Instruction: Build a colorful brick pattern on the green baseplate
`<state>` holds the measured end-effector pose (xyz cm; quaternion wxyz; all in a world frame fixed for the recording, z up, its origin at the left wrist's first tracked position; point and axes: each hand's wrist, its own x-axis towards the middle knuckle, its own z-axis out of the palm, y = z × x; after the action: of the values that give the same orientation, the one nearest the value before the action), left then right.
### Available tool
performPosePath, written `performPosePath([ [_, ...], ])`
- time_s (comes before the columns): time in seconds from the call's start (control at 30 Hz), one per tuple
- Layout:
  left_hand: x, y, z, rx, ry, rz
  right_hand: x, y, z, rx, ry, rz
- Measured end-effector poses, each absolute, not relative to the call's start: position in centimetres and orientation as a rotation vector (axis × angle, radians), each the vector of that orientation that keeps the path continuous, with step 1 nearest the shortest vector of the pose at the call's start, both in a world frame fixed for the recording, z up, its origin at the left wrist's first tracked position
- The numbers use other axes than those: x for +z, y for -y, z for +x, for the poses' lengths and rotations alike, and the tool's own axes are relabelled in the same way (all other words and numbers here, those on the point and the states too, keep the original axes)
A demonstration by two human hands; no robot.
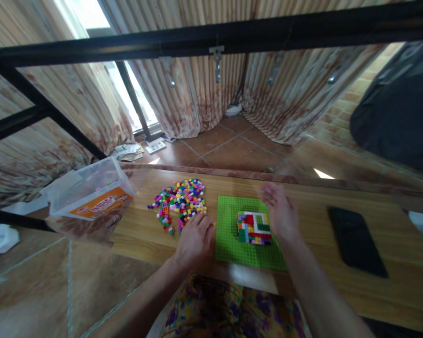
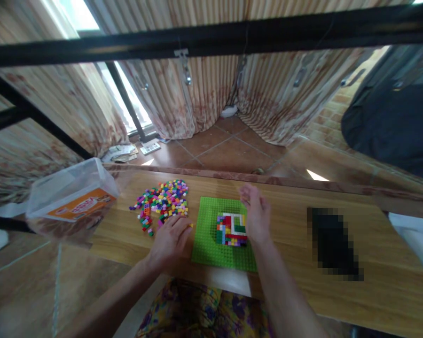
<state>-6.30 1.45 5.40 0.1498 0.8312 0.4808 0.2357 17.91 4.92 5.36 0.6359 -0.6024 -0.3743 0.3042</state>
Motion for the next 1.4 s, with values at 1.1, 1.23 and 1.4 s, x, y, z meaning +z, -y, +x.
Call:
performPosePath([
  [1.1,4.1,-2.5,2.7,0.976,-1.105,2.266,0.4,1.9,22.9,0.15,1.279,-1.803],
  [1.23,4.2,-2.4,3.3,1.009,-1.167,2.101,0.3,1.9,22.9,0.136,1.32,-1.817],
  [1.4,4.2,-2.2,4.1,1.059,-1.253,1.87,0.1,2.0,22.9,0.143,1.349,-1.821],
])
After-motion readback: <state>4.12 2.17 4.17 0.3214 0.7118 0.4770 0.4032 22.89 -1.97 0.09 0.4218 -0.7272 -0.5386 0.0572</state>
